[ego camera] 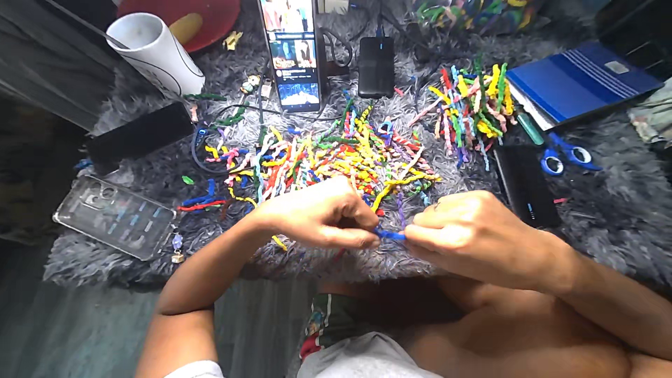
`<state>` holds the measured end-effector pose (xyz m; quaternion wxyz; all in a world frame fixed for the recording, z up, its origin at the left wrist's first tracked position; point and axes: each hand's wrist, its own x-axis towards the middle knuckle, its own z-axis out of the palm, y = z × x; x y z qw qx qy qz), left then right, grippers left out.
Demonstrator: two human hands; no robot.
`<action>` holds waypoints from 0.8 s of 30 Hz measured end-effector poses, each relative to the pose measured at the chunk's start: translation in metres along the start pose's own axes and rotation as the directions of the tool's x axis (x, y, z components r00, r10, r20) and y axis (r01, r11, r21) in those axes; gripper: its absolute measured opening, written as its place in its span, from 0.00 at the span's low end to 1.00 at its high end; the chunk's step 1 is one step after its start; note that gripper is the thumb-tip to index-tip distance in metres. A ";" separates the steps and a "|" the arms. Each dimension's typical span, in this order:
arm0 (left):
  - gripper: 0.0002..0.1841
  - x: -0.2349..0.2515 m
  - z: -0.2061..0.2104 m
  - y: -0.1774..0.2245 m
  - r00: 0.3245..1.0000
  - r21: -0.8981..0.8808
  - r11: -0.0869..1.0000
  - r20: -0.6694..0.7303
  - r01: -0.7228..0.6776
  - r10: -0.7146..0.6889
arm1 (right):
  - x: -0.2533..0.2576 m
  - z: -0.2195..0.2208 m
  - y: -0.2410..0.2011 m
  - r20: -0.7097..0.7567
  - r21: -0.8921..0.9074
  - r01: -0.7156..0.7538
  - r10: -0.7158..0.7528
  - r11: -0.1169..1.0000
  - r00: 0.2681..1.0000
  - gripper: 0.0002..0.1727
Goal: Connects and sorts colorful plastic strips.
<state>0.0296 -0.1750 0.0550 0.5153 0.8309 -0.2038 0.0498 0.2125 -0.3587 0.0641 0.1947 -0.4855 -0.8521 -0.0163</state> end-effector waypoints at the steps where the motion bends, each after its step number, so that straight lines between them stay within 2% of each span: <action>1: 0.19 0.001 -0.001 0.000 0.998 0.042 0.999 -0.055 0.019 -0.017 | -0.001 -0.001 0.004 -0.033 -0.028 -0.025 0.024 0.999 0.999 0.17; 4: 0.19 0.000 -0.004 -0.003 0.965 0.131 0.988 -0.256 0.084 -0.048 | -0.006 -0.009 0.019 -0.080 -0.128 -0.161 0.152 0.979 0.985 0.15; 7: 0.17 -0.002 -0.008 -0.002 0.876 0.167 0.971 -0.477 0.170 -0.072 | -0.011 -0.022 0.037 -0.157 -0.218 -0.414 0.387 0.884 0.909 0.21; 9: 0.16 -0.001 -0.008 -0.001 0.835 0.170 0.967 -0.547 0.188 -0.067 | -0.010 -0.029 0.055 -0.254 -0.262 -0.606 0.552 0.751 0.794 0.26; 12: 0.15 0.000 -0.006 -0.005 0.834 0.206 0.959 -0.549 0.197 -0.053 | -0.008 -0.039 0.080 -0.307 -0.282 -0.812 0.753 0.512 0.582 0.33; 13: 0.15 0.001 -0.005 -0.006 0.840 0.214 0.957 -0.540 0.193 -0.049 | -0.008 -0.041 0.084 -0.316 -0.282 -0.840 0.782 0.463 0.537 0.35; 14: 0.15 0.002 -0.005 -0.007 0.843 0.217 0.957 -0.535 0.192 -0.048 | -0.008 -0.041 0.084 -0.327 -0.285 -0.846 0.784 0.451 0.528 0.36; 15: 0.14 0.003 -0.004 -0.007 0.842 0.210 0.959 -0.536 0.193 -0.052 | -0.007 -0.038 0.082 -0.327 -0.287 -0.826 0.761 0.485 0.560 0.34; 17: 0.14 0.003 -0.003 -0.008 0.843 0.198 0.962 -0.534 0.188 -0.055 | -0.006 -0.027 0.075 -0.260 -0.248 -0.713 0.664 0.656 0.701 0.27; 19: 0.14 0.003 -0.003 -0.009 0.849 0.211 0.961 -0.527 0.181 -0.044 | -0.002 -0.008 0.069 -0.122 -0.151 -0.525 0.511 0.837 0.851 0.17; 20: 0.15 0.003 -0.003 -0.010 0.854 0.222 0.958 -0.519 0.180 -0.040 | -0.001 0.003 0.066 -0.032 -0.080 -0.436 0.435 0.896 0.900 0.14; 22: 0.15 0.003 -0.002 -0.011 0.868 0.238 0.957 -0.497 0.163 -0.025 | 0.000 0.022 0.061 0.119 0.031 -0.304 0.298 0.952 0.947 0.15; 24: 0.15 0.003 -0.001 -0.012 0.879 0.267 0.951 -0.476 0.157 -0.012 | -0.002 0.039 0.062 0.174 0.082 -0.214 0.198 0.973 0.965 0.10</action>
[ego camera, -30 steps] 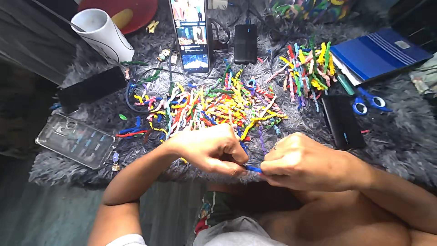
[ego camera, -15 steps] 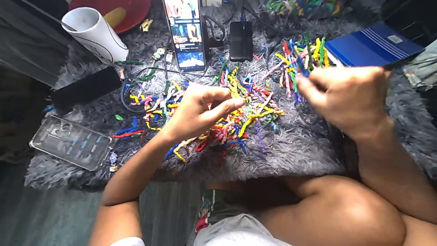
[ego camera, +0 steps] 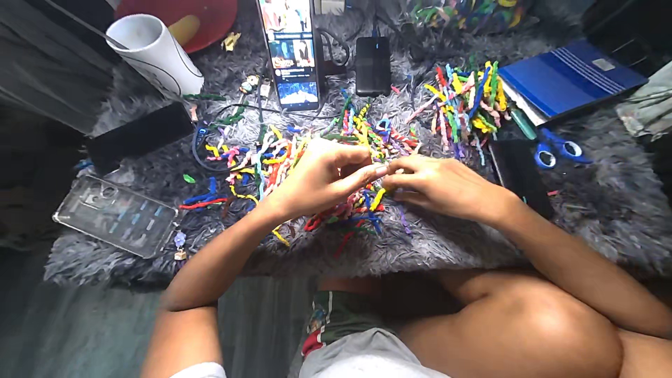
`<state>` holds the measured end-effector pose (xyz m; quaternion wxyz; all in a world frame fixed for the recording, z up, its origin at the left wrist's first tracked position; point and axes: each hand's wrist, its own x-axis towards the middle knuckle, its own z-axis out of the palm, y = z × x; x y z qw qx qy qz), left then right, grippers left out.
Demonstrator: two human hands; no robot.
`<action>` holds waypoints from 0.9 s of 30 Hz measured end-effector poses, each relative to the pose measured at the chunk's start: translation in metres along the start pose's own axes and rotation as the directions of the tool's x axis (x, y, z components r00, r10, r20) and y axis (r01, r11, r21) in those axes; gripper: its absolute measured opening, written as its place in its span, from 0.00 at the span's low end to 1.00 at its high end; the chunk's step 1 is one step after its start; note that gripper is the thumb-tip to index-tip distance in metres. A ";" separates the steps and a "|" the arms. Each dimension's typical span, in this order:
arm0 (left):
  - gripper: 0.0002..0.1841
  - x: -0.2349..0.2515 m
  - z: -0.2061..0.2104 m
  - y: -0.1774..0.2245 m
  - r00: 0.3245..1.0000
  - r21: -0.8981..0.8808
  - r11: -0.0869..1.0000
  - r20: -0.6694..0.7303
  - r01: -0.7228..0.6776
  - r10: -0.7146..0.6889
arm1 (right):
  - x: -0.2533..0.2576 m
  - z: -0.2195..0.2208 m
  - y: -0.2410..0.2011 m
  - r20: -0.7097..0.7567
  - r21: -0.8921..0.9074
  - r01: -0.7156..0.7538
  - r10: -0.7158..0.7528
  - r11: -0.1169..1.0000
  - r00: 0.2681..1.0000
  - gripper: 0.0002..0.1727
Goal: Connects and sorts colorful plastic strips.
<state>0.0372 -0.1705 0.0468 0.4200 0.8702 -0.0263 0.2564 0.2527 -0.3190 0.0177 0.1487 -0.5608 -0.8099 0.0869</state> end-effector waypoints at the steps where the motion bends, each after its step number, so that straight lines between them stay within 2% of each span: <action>1: 0.15 0.000 0.000 0.000 1.000 0.020 1.000 0.013 -0.008 0.007 | 0.000 0.005 0.003 -0.015 -0.010 0.044 -0.044 0.999 0.999 0.06; 3: 0.14 -0.001 0.001 0.001 0.999 0.049 0.998 0.030 -0.025 0.024 | 0.000 0.008 0.005 -0.068 -0.041 0.085 -0.088 0.996 0.994 0.07; 11: 0.14 -0.004 0.008 0.010 0.993 0.284 0.952 0.041 -0.119 0.112 | -0.007 -0.023 -0.020 -0.319 -0.063 0.039 -0.057 0.997 0.946 0.12; 13: 0.17 -0.004 0.012 0.014 0.989 0.363 0.921 0.080 -0.145 0.125 | -0.007 -0.028 -0.029 -0.343 -0.075 0.029 -0.053 0.997 0.938 0.13; 18: 0.11 -0.007 0.019 0.011 0.983 0.477 0.860 0.109 -0.182 0.148 | -0.005 -0.028 -0.040 -0.359 -0.084 0.012 -0.041 0.996 0.933 0.13; 23: 0.10 -0.007 0.018 0.011 0.986 0.520 0.838 0.084 -0.165 0.143 | -0.004 -0.030 -0.040 -0.407 0.052 0.028 -0.004 0.998 0.913 0.09; 27: 0.10 -0.009 0.017 0.012 0.989 0.437 0.887 0.071 -0.149 0.131 | -0.004 -0.032 -0.044 -0.471 0.204 0.072 0.033 0.976 0.882 0.07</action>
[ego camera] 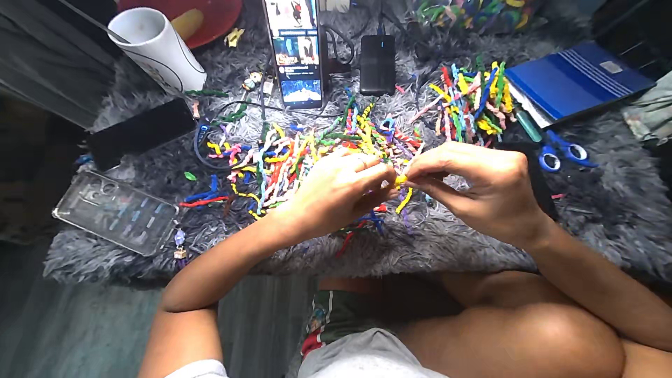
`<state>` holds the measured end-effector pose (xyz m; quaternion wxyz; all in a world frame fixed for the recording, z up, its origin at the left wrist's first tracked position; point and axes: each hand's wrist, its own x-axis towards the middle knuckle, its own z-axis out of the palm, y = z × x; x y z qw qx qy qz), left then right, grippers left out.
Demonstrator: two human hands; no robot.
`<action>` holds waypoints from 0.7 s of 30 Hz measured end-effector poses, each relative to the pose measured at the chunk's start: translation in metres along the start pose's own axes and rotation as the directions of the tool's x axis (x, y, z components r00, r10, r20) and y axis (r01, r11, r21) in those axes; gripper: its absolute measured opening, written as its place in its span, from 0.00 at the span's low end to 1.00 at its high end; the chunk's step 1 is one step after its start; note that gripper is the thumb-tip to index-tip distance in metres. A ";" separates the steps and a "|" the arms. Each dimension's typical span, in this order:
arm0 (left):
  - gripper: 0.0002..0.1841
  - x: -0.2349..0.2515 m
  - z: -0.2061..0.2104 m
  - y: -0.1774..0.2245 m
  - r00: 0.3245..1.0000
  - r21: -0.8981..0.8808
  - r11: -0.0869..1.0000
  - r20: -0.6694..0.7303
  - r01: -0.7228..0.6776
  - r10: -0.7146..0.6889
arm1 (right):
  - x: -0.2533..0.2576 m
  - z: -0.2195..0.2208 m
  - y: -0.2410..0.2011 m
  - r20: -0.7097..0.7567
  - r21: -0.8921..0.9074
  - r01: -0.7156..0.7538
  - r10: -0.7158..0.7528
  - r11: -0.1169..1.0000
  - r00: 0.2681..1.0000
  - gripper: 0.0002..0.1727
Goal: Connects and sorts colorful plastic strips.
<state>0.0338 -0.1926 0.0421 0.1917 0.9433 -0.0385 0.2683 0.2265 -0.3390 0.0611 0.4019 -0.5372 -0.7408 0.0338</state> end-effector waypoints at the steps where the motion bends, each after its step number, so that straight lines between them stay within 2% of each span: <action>1: 0.09 -0.001 0.000 0.001 1.000 -0.036 0.999 -0.017 -0.008 0.008 | 0.000 -0.001 -0.001 -0.016 0.078 -0.005 0.006 0.997 1.000 0.06; 4: 0.07 -0.001 -0.004 0.006 0.997 -0.096 0.995 -0.063 -0.041 0.035 | 0.001 -0.004 -0.005 -0.022 0.319 0.003 0.004 0.948 1.000 0.09; 6: 0.08 -0.001 -0.008 0.007 0.995 -0.016 0.999 -0.094 -0.028 0.026 | 0.001 -0.006 -0.004 0.010 0.341 -0.009 0.006 0.940 1.000 0.11; 8: 0.11 -0.002 -0.013 0.003 0.994 0.167 0.984 -0.096 0.066 -0.051 | -0.002 -0.007 0.005 0.110 0.137 -0.047 0.032 0.989 0.993 0.13; 10: 0.14 -0.003 -0.015 -0.005 0.979 0.342 0.919 -0.007 0.194 -0.204 | -0.011 -0.006 0.020 0.322 -0.140 -0.044 0.087 0.989 0.943 0.16; 11: 0.15 -0.003 -0.015 -0.009 0.952 0.394 0.884 0.065 0.250 -0.298 | -0.015 -0.002 0.027 0.420 -0.203 -0.027 0.112 0.979 0.900 0.16; 13: 0.18 -0.002 -0.009 -0.014 0.893 0.429 0.850 0.180 0.306 -0.412 | -0.020 0.008 0.036 0.509 -0.227 0.012 0.108 0.974 0.854 0.07; 14: 0.19 -0.002 -0.005 -0.017 0.896 0.408 0.864 0.196 0.294 -0.398 | -0.021 0.011 0.038 0.504 -0.219 0.047 0.072 0.975 0.861 0.04; 17: 0.20 -0.001 0.001 -0.012 0.957 0.268 0.943 0.157 0.197 -0.244 | -0.014 0.012 0.030 0.415 -0.179 0.107 -0.024 0.978 0.909 0.09; 19: 0.21 0.000 -0.001 -0.004 0.982 0.063 0.989 0.131 0.131 -0.139 | -0.008 0.007 0.017 0.318 -0.056 0.064 -0.043 0.996 0.947 0.10; 21: 0.24 0.001 -0.006 0.002 0.989 -0.215 0.973 0.140 0.083 -0.054 | -0.003 -0.001 0.004 0.232 0.168 0.028 -0.067 0.985 0.970 0.09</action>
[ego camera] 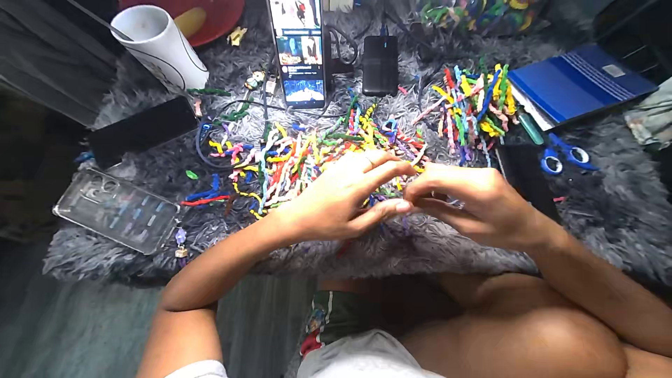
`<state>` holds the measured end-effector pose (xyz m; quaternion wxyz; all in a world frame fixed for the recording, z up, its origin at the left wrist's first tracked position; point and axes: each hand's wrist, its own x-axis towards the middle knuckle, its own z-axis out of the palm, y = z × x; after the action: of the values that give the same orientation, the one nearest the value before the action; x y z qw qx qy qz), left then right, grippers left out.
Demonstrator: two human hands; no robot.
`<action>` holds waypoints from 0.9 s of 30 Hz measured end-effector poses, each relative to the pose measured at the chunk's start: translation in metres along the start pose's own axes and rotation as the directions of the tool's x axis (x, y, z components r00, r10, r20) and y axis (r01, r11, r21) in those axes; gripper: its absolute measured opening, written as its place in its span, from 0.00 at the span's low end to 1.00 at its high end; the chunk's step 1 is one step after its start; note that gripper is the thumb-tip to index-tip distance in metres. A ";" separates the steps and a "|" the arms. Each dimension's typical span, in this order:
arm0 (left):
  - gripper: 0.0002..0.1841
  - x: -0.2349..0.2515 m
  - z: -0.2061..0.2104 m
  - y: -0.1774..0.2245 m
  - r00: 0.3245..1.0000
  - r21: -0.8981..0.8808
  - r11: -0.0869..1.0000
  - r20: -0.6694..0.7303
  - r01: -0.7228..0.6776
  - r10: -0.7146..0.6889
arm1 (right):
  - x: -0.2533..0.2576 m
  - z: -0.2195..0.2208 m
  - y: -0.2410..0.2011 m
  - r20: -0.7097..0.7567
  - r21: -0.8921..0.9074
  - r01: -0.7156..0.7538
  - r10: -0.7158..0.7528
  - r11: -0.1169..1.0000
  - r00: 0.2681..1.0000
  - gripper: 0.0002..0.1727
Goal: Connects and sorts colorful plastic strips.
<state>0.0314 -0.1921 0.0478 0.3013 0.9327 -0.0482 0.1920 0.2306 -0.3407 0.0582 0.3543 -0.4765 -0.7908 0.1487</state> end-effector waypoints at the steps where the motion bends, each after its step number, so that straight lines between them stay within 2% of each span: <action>1: 0.27 0.000 -0.001 0.002 0.999 -0.150 0.988 0.008 -0.048 0.049 | 0.001 -0.002 -0.007 -0.032 0.099 0.025 -0.022 0.995 0.999 0.08; 3: 0.37 0.000 -0.003 0.004 0.993 -0.412 0.905 0.002 -0.110 0.122 | 0.003 -0.005 -0.018 -0.091 0.165 0.084 -0.070 0.983 0.993 0.09; 4: 0.41 0.001 -0.003 0.005 0.989 -0.485 0.865 -0.006 -0.129 0.145 | 0.003 -0.004 -0.024 -0.124 0.121 0.105 -0.090 0.987 0.988 0.09; 5: 0.41 0.001 -0.002 0.007 0.987 -0.501 0.853 -0.021 -0.149 0.160 | 0.003 -0.003 -0.029 -0.161 0.061 0.124 -0.113 0.990 0.981 0.08; 7: 0.31 0.000 0.000 0.010 0.980 -0.383 0.902 -0.070 -0.199 0.187 | 0.004 0.004 -0.036 -0.226 -0.009 0.148 -0.146 0.989 0.963 0.08; 9: 0.14 -0.002 0.004 0.011 0.967 -0.264 0.931 -0.089 -0.252 0.237 | 0.004 0.009 -0.042 -0.248 0.026 0.158 -0.147 0.987 0.958 0.08; 10: 0.08 -0.002 0.006 0.011 0.958 -0.250 0.926 -0.102 -0.284 0.267 | 0.005 0.010 -0.042 -0.236 0.063 0.169 -0.149 0.984 0.960 0.09; 11: 0.06 -0.003 0.008 0.010 0.949 -0.277 0.908 -0.115 -0.315 0.294 | 0.005 0.009 -0.043 -0.215 0.115 0.176 -0.149 0.978 0.965 0.09; 15: 0.07 -0.003 0.004 0.006 0.949 -0.377 0.873 -0.062 -0.310 0.310 | 0.002 0.002 -0.040 -0.148 0.343 0.140 -0.094 0.929 0.985 0.08; 19: 0.10 -0.005 -0.001 0.004 0.962 -0.319 0.914 0.020 -0.251 0.272 | 0.001 -0.004 -0.035 -0.167 0.422 0.128 -0.063 0.897 0.984 0.08; 20: 0.10 -0.005 -0.001 0.003 0.964 -0.317 0.917 0.032 -0.242 0.265 | 0.001 -0.006 -0.035 -0.185 0.367 0.135 -0.070 0.920 0.980 0.07; 22: 0.08 -0.005 0.000 0.003 0.965 -0.307 0.920 0.016 -0.243 0.260 | 0.000 -0.006 -0.036 -0.231 0.131 0.150 -0.117 0.980 0.966 0.07; 24: 0.08 -0.003 0.002 0.005 0.965 -0.251 0.932 -0.049 -0.261 0.257 | -0.001 -0.003 -0.034 -0.253 -0.087 0.152 -0.170 0.985 0.953 0.07; 26: 0.11 -0.003 0.001 0.005 0.958 -0.110 0.957 -0.133 -0.270 0.255 | -0.002 -0.002 -0.033 -0.240 -0.261 0.129 -0.194 0.957 0.951 0.08; 27: 0.11 -0.003 0.001 0.005 0.950 0.017 0.963 -0.164 -0.268 0.267 | -0.002 -0.002 -0.034 -0.227 -0.326 0.106 -0.186 0.939 0.956 0.09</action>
<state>0.0275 -0.1965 0.0486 0.2779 0.8978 -0.1494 0.3073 0.2105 -0.3592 0.0782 0.3835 -0.4809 -0.7856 -0.0667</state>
